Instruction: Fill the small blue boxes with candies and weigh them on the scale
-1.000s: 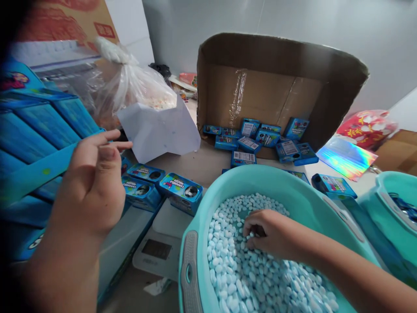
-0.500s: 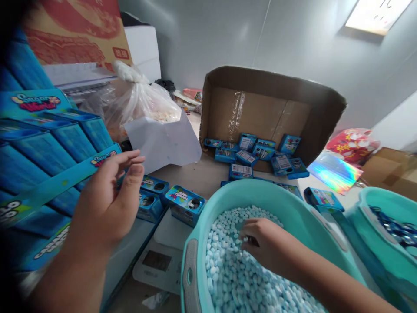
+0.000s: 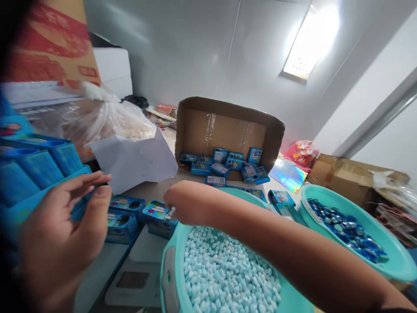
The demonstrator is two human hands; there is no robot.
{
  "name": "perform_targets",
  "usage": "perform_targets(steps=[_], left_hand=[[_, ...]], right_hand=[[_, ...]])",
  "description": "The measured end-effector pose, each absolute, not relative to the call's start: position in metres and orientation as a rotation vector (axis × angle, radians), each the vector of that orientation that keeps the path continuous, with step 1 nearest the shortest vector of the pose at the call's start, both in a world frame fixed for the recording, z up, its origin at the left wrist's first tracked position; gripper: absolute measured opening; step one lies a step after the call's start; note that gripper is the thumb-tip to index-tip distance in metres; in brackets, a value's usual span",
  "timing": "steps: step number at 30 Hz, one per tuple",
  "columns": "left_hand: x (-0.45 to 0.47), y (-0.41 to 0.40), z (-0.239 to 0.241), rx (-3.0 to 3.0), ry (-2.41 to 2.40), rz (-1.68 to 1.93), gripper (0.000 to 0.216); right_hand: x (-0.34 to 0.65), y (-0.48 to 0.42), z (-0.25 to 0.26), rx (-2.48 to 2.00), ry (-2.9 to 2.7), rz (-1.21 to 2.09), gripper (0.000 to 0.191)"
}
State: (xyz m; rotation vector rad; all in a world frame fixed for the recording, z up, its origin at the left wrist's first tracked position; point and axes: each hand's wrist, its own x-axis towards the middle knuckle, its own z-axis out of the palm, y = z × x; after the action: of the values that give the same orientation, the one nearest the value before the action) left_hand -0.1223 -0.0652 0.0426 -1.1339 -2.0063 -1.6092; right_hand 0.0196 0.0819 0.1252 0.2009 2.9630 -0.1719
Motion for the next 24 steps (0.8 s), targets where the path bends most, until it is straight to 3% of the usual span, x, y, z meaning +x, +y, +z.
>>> perform_targets(steps=[10, 16, 21, 24], left_hand=[[-0.121, -0.062, 0.045, -1.108, -1.983, -1.59, 0.031], [-0.122, -0.058, 0.044, -1.09, -1.904, -1.525, 0.032], [-0.123, -0.052, 0.039, -1.178, -1.938, -1.51, 0.028], [-0.124, -0.048, 0.034, -1.196, -1.968, -1.547, 0.026]], right_hand=[[0.037, 0.076, 0.122, 0.182, 3.024, -0.529, 0.036], [0.088, 0.072, 0.1, 0.621, 3.076, -0.354, 0.021], [0.132, 0.059, 0.043, 0.624, 2.728, -0.693, 0.038], [0.143, 0.052, 0.028, 0.626, 2.708, -0.759, 0.026]])
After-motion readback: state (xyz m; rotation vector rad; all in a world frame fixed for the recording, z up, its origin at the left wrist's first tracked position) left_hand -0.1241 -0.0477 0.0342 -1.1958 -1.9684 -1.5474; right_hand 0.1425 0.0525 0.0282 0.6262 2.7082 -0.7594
